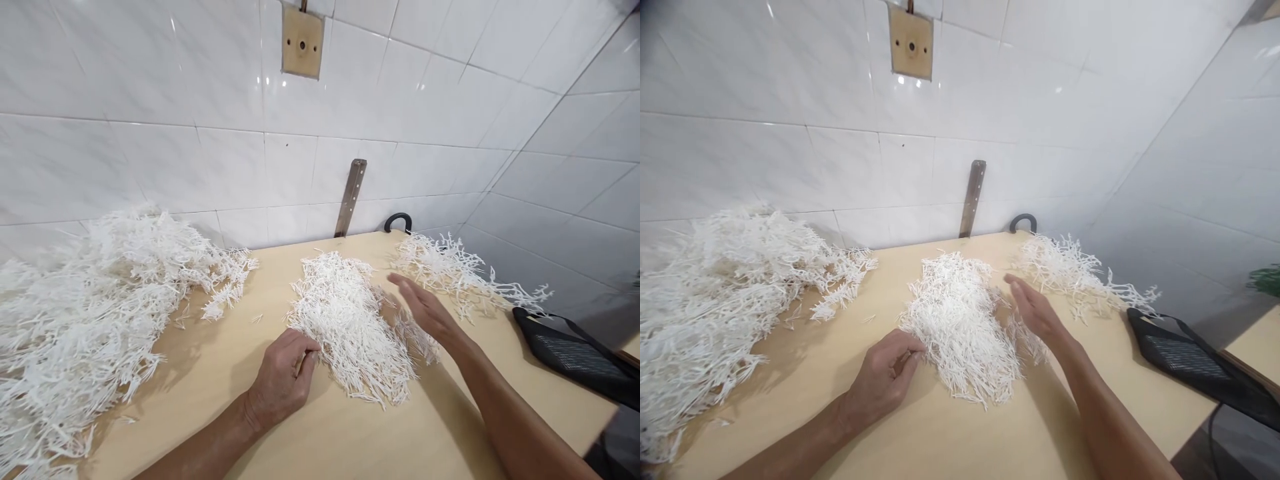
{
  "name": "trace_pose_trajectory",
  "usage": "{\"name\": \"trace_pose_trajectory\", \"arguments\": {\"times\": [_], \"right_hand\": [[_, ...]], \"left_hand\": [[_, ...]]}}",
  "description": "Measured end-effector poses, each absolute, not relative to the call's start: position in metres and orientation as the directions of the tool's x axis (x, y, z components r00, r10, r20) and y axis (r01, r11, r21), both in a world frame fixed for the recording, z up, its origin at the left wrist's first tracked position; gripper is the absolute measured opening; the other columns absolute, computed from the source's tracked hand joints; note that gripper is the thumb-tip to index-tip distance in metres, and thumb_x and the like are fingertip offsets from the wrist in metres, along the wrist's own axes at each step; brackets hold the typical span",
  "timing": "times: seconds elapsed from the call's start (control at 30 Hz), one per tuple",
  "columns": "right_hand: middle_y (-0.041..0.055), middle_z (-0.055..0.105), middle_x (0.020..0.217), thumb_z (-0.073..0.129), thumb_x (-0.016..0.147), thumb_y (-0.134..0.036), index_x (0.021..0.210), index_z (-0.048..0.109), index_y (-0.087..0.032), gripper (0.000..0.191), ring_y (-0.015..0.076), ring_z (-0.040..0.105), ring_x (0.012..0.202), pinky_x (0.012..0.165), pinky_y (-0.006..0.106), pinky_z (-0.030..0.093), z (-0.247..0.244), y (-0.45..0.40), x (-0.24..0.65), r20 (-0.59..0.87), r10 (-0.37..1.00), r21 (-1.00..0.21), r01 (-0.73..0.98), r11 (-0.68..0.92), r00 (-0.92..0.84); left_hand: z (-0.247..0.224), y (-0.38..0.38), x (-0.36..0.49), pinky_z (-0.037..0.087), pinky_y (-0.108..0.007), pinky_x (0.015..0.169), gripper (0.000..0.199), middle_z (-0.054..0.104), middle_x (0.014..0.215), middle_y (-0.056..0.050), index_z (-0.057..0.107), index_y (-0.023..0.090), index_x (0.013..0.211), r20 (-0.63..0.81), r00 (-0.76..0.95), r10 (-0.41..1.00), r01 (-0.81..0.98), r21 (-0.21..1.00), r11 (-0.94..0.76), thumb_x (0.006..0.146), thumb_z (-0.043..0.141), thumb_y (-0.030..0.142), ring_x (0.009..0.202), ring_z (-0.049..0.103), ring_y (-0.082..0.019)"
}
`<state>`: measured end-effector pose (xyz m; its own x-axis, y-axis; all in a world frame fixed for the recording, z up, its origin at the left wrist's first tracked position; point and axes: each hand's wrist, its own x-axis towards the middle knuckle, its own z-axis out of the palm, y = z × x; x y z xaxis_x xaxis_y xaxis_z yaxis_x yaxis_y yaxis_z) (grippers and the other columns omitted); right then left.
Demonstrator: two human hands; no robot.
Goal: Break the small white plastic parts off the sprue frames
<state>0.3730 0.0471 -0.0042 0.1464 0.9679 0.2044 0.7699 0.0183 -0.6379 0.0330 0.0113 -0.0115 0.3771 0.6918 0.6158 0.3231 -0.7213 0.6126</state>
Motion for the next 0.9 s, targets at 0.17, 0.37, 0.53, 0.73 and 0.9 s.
{"name": "trace_pose_trajectory", "arguments": {"times": [0.17,0.37,0.53,0.73,0.9], "right_hand": [[0.0083,0.059,0.140,0.039,0.092,-0.064,0.131,0.060,-0.025,0.059,0.0329,0.051,0.133,0.111,0.047,0.041,-0.031,0.004,0.386,0.207,0.895,-0.613,0.765,-0.197,0.396],[0.0077,0.051,0.148,0.040,0.093,-0.062,0.145,0.045,-0.026,0.063,0.0310,0.047,0.136,0.110,0.047,0.044,-0.034,-0.002,0.319,0.170,0.954,-0.661,0.746,-0.074,0.246],[0.0132,0.050,0.147,0.035,0.093,-0.059,0.139,0.050,-0.019,0.062,0.0321,0.045,0.137,0.114,0.051,0.037,-0.019,0.017,0.292,0.313,0.930,-0.575,0.818,0.022,0.195],[0.0147,0.057,0.137,0.035,0.093,-0.058,0.127,0.058,-0.023,0.054,0.0355,0.053,0.127,0.099,0.053,0.050,0.018,0.028,0.278,0.425,0.894,-0.499,0.861,0.101,0.142],[0.0109,0.065,0.127,0.046,0.096,-0.043,0.129,0.056,-0.025,0.038,0.0309,0.061,0.117,0.098,0.054,0.052,0.021,0.024,0.205,0.423,0.892,-0.574,0.715,0.399,-0.158]], "left_hand": [[-0.014,0.009,0.034,0.052,-0.030,0.066,0.018,0.066,0.074,-0.006,0.066,0.018,0.090,0.615,0.359,0.702,0.298,0.637,-0.711,0.086,0.051,0.008,0.073,0.061,-0.017],[-0.013,0.011,0.030,0.053,-0.033,0.071,0.019,0.067,0.078,-0.007,0.065,0.019,0.091,0.630,0.357,0.690,0.313,0.615,-0.724,0.085,0.051,0.008,0.076,0.062,-0.018],[-0.002,0.037,0.009,0.052,-0.036,0.078,0.019,0.067,0.087,-0.008,0.065,0.018,0.090,0.633,0.274,0.724,0.572,0.498,-0.652,0.086,0.051,0.006,0.088,0.060,-0.022],[0.018,0.070,-0.030,0.050,-0.038,0.085,0.018,0.063,0.094,-0.009,0.065,0.019,0.094,0.626,0.146,0.766,0.839,0.332,-0.431,0.087,0.052,0.009,0.095,0.058,-0.024],[0.026,0.083,-0.057,0.044,-0.046,0.092,0.021,0.062,0.106,-0.014,0.063,0.017,0.104,0.540,0.077,0.838,0.965,0.171,-0.199,0.083,0.060,0.015,0.107,0.054,-0.031]]}}
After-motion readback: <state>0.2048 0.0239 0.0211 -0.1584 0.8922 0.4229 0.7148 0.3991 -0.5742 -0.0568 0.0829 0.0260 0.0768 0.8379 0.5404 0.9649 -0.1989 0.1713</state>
